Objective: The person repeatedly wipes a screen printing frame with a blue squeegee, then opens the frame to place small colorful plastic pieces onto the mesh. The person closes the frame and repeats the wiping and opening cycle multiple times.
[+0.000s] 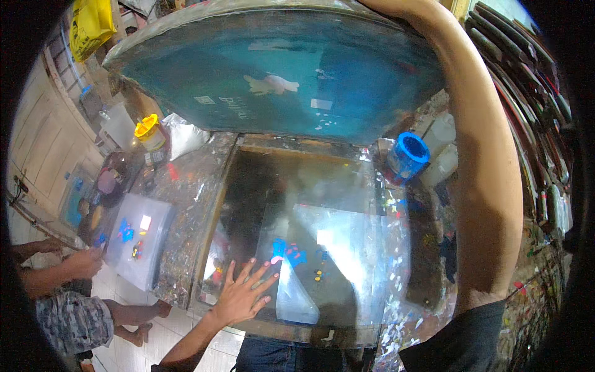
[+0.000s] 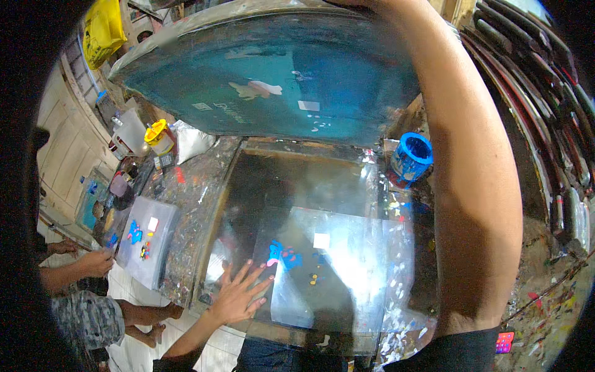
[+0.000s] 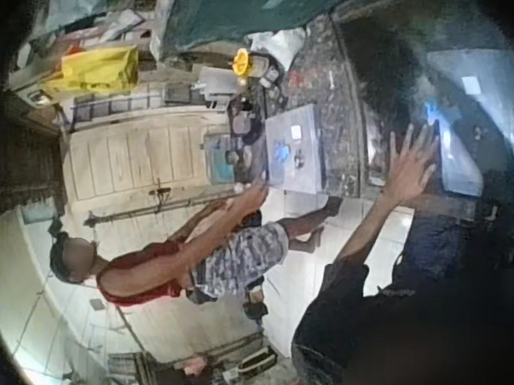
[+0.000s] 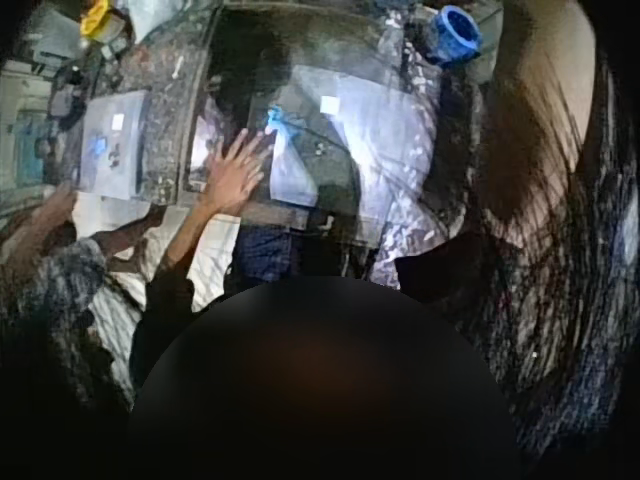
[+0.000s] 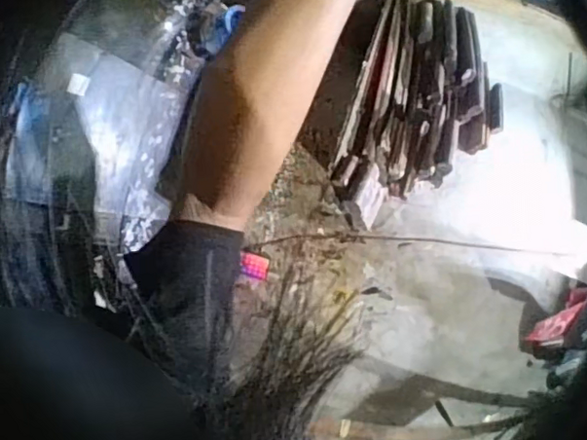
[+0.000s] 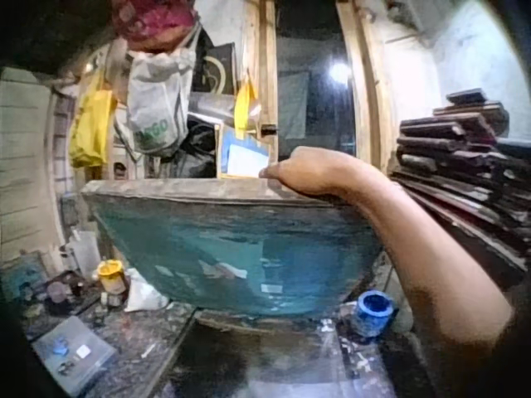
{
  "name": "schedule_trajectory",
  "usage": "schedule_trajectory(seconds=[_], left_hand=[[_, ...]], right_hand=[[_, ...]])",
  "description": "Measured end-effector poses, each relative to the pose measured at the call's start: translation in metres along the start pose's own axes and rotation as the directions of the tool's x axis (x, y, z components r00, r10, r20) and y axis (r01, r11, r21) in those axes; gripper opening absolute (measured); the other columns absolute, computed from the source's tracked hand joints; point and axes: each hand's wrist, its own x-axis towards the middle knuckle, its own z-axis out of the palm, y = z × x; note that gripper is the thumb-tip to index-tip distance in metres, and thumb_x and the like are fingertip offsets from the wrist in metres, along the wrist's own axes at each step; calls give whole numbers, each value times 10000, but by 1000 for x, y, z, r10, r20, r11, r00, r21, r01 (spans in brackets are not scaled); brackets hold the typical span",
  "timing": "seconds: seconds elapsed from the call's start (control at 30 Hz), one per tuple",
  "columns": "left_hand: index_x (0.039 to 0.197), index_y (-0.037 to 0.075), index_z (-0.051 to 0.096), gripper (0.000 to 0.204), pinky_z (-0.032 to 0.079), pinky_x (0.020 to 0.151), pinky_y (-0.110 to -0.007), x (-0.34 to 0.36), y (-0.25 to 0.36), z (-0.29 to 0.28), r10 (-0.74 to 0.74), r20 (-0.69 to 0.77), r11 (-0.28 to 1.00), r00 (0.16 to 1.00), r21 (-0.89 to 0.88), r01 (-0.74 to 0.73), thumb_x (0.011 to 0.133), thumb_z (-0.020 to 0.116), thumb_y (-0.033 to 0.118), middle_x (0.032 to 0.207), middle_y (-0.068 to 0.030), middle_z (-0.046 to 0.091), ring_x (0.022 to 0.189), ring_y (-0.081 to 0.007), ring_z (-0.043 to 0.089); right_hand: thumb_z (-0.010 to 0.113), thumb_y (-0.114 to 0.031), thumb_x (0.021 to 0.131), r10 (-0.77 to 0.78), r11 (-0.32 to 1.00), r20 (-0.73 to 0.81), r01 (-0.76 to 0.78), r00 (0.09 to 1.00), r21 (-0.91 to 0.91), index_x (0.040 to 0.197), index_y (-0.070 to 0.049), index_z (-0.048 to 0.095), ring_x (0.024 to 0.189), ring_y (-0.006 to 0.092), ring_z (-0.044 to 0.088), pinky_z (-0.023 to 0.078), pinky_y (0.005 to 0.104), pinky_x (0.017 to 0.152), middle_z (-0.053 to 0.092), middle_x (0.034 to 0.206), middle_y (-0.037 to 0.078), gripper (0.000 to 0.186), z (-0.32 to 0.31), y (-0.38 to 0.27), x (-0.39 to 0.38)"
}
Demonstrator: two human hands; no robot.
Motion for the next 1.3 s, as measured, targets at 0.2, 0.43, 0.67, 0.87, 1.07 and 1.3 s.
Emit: schedule_trajectory(seconds=[0.2, 0.43, 0.67, 0.87, 1.07, 1.3], left_hand=[[1608, 275, 420, 796, 66, 1229, -718, 14, -10, -4, 28, 57, 982, 998, -188, -17, 947, 568, 691, 1728, -93, 244, 1589, -407, 173], [1607, 276, 423, 810, 42, 1254, -678, 12, -7, 4, -14, 1, 964, 1000, -265, 14, 929, 597, 684, 1710, -103, 288, 1587, -395, 186], [1604, 271, 429, 817, 52, 1251, -680, 16, -4, -5, 10, 37, 973, 999, -230, -1, 918, 625, 669, 1701, -104, 309, 1580, -398, 206], [1604, 255, 428, 822, 61, 1250, -683, 14, -9, 9, 13, 57, 976, 998, -218, 0, 924, 611, 679, 1702, -119, 298, 1581, -402, 191], [1577, 172, 466, 758, 82, 1223, -714, 21, 26, -22, 8, -91, 933, 996, -357, -40, 966, 615, 594, 1688, -213, 283, 1567, -480, 172], [1590, 54, 403, 763, 4, 1199, -747, 65, 130, -49, -92, -140, 762, 986, -647, -21, 979, 646, 442, 1691, -325, 136, 1557, -574, -5]], right_hand=[[445, -509, 1060, 17, 997, -8, -18, 1000, -74, 1368, -115, 670, 1326, 442, 576, 430, 458, 1125, 597, 1405, 318, 548, 0, 1, 2], [458, -461, 1061, 41, 999, 15, -41, 999, 34, 1390, -168, 681, 1327, 366, 593, 420, 442, 1122, 610, 1450, 234, 493, -5, -5, -9], [498, -480, 1036, 0, 999, -6, 0, 1000, 34, 1384, -77, 673, 1357, 347, 569, 399, 435, 1135, 584, 1487, 224, 560, -4, -1, -5], [466, -479, 1050, -8, 1000, -12, 8, 1000, 17, 1386, -106, 675, 1376, 376, 548, 388, 449, 1151, 562, 1506, 233, 544, -3, 4, -3], [443, -536, 1055, 31, 997, 20, -30, 999, -68, 1371, -109, 678, 1317, 415, 593, 432, 458, 1119, 604, 1413, 305, 581, -3, 4, -8], [519, -616, 1008, -43, 991, -161, 22, 986, -133, 1122, -59, 774, 1104, 472, 684, 516, 483, 1006, 722, 1110, 310, 623, 25, 15, -29]])
